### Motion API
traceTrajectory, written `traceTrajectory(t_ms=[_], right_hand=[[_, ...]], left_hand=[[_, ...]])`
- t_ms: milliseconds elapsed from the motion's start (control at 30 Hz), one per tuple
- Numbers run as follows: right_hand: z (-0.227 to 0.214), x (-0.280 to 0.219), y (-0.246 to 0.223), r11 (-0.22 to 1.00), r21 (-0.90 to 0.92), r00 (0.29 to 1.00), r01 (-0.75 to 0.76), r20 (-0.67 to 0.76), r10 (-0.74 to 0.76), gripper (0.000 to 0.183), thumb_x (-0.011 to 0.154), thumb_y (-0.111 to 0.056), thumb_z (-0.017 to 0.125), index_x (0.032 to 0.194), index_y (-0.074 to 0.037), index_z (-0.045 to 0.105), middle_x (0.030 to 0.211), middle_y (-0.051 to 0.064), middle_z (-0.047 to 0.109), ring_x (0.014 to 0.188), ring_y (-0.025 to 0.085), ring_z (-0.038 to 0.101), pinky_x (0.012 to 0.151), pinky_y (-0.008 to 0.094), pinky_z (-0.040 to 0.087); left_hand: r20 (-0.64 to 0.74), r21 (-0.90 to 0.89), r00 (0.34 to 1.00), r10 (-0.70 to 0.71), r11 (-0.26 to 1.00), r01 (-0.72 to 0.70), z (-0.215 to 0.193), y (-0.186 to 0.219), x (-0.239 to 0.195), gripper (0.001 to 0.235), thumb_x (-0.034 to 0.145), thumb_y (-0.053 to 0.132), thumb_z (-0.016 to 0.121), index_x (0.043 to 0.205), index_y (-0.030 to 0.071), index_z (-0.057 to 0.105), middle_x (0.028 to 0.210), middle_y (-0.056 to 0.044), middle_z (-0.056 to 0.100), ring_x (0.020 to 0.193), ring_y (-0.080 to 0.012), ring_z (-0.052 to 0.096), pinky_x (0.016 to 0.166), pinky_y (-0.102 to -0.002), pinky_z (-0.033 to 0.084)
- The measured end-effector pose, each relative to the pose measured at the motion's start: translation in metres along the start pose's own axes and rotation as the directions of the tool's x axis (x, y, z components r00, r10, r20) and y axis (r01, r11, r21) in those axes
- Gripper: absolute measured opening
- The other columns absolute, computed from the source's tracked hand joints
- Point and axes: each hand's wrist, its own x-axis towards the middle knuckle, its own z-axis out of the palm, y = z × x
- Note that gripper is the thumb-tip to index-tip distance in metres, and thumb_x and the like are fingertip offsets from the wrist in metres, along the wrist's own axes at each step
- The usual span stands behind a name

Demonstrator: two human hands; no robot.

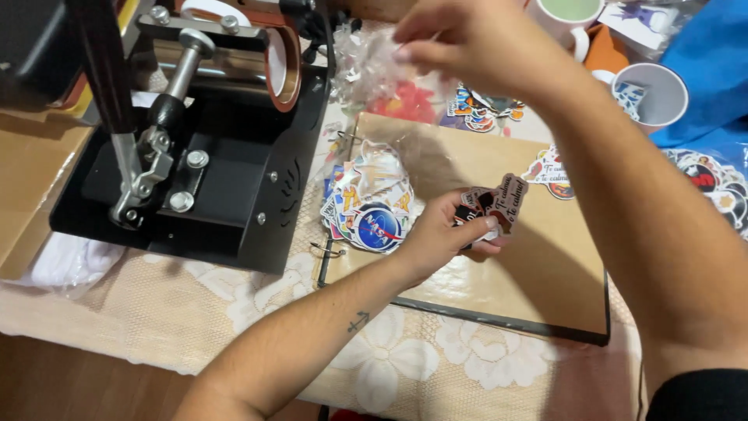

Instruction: Sorting and organizing a variety of stickers by picking them from a pile and placing them onto a board.

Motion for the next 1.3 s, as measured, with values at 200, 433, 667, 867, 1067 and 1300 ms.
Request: traceTrajectory(t_ms=[200,433,667,867,1067,1300], right_hand=[[0.006,-0.152,0.038,0.971,0.141,0.924,-0.191,-0.307,0.226,0.014,0.095,-0.018,0.078,0.101,-0.006,0.076,0.096,0.005,0.073,0.082,0.010,0.060,0.072,0.025,0.047],[0.056,-0.210,0.071,0.742,0.593,0.855,-0.313,-0.164,0.492,0.026,0.083,-0.006,0.081,0.109,-0.003,0.075,0.081,0.010,0.071,0.073,0.015,0.066,0.063,0.028,0.059],[0.052,-0.223,0.112,0.514,0.832,0.716,-0.209,-0.228,0.660,0.033,0.094,-0.004,0.071,0.126,-0.003,0.064,0.088,0.006,0.071,0.069,0.013,0.070,0.063,0.026,0.063],[0.055,-0.220,0.107,0.560,0.811,0.758,-0.169,-0.256,0.601,0.031,0.093,-0.003,0.069,0.123,-0.001,0.064,0.087,0.006,0.070,0.067,0.011,0.068,0.061,0.023,0.062],[0.060,-0.221,0.086,0.674,0.728,0.831,-0.124,-0.295,0.472,0.030,0.090,0.001,0.072,0.119,0.001,0.068,0.082,0.010,0.068,0.063,0.012,0.065,0.056,0.025,0.058],[0.072,-0.219,0.059,0.827,0.553,0.885,-0.101,-0.329,0.329,0.022,0.083,0.003,0.076,0.106,0.000,0.075,0.081,0.013,0.074,0.067,0.016,0.068,0.056,0.027,0.057]], left_hand=[[-0.021,0.017,0.999,-0.038,0.999,0.039,0.006,0.009,-0.003,0.029,0.090,0.017,0.069,0.114,0.006,0.058,0.101,-0.016,0.074,0.082,-0.0279,0.076,0.063,-0.034,0.062],[0.047,-0.056,0.996,0.080,0.995,-0.077,0.008,-0.003,-0.002,0.030,0.090,0.005,0.072,0.114,-0.007,0.059,0.083,-0.026,0.071,0.073,-0.0329,0.075,0.063,-0.036,0.067],[0.012,-0.029,0.997,0.077,0.997,-0.077,0.006,-0.005,-0.003,0.031,0.090,0.005,0.071,0.115,-0.009,0.058,0.090,-0.027,0.070,0.077,-0.0348,0.076,0.065,-0.039,0.067],[-0.001,0.000,0.999,0.038,0.999,-0.038,0.009,0.004,-0.003,0.034,0.091,0.010,0.071,0.117,-0.007,0.057,0.088,-0.026,0.071,0.076,-0.0327,0.076,0.064,-0.037,0.067],[-0.010,-0.008,0.999,0.042,0.999,-0.042,0.008,0.007,-0.005,0.033,0.093,0.015,0.070,0.115,-0.004,0.056,0.085,-0.024,0.072,0.069,-0.0304,0.076,0.056,-0.035,0.066],[0.007,-0.004,0.992,0.125,0.992,-0.125,0.008,0.003,-0.003,0.029,0.094,0.012,0.070,0.111,-0.007,0.056,0.080,-0.026,0.071,0.062,-0.0281,0.075,0.043,-0.029,0.062]])
